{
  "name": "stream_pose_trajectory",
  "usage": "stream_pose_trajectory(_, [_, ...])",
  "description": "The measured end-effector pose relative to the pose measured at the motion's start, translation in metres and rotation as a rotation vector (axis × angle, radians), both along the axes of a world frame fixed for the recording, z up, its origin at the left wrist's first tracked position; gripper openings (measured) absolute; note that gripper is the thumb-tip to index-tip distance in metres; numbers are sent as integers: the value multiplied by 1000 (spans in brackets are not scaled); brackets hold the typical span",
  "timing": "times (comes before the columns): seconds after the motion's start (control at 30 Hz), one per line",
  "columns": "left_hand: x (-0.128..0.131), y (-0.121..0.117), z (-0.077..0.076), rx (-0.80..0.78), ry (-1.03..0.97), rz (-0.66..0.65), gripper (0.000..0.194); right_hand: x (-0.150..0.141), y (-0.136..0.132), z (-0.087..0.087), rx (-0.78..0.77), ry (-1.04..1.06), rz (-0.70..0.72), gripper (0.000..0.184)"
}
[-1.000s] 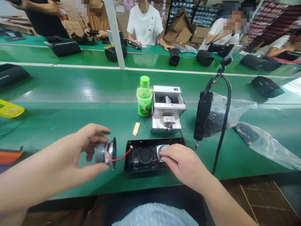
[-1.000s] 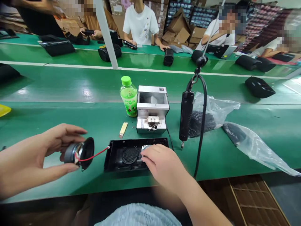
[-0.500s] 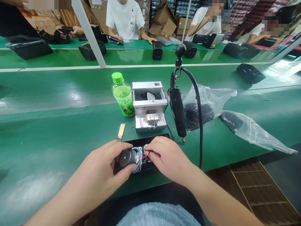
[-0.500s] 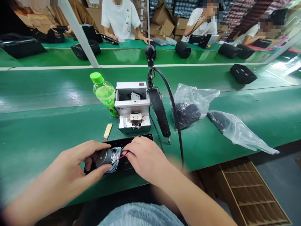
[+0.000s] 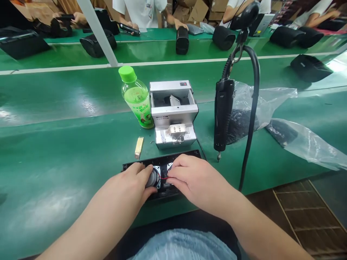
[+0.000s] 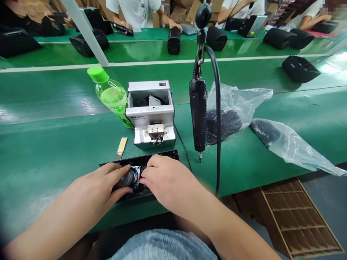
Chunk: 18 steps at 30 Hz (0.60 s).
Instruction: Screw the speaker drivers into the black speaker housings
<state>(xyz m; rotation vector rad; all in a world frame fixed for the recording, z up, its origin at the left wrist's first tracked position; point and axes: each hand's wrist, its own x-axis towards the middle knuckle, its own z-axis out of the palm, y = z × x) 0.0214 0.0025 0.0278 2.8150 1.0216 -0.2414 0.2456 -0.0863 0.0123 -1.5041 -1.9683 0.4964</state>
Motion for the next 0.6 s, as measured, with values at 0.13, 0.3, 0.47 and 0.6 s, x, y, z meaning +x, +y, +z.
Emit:
stream_pose_trajectory(0.13, [0, 0, -3, -3, -8, -10, 33, -1, -2, -4, -13, -25, -21, 20])
stream_pose_trajectory(0.3, [-2, 2, -6, -46, -53, -12, 34, -1, -1, -2, 22, -23, -29, 24])
stream_pose_trajectory(0.47, [-8, 1, -15, -30, -69, -9, 40, -1, 1, -2, 54, -33, -21, 24])
stream_pose_trajectory(0.6, [-9, 0, -16, -4, -45, -26, 44, -1, 1, -1, 71, -52, -16, 23])
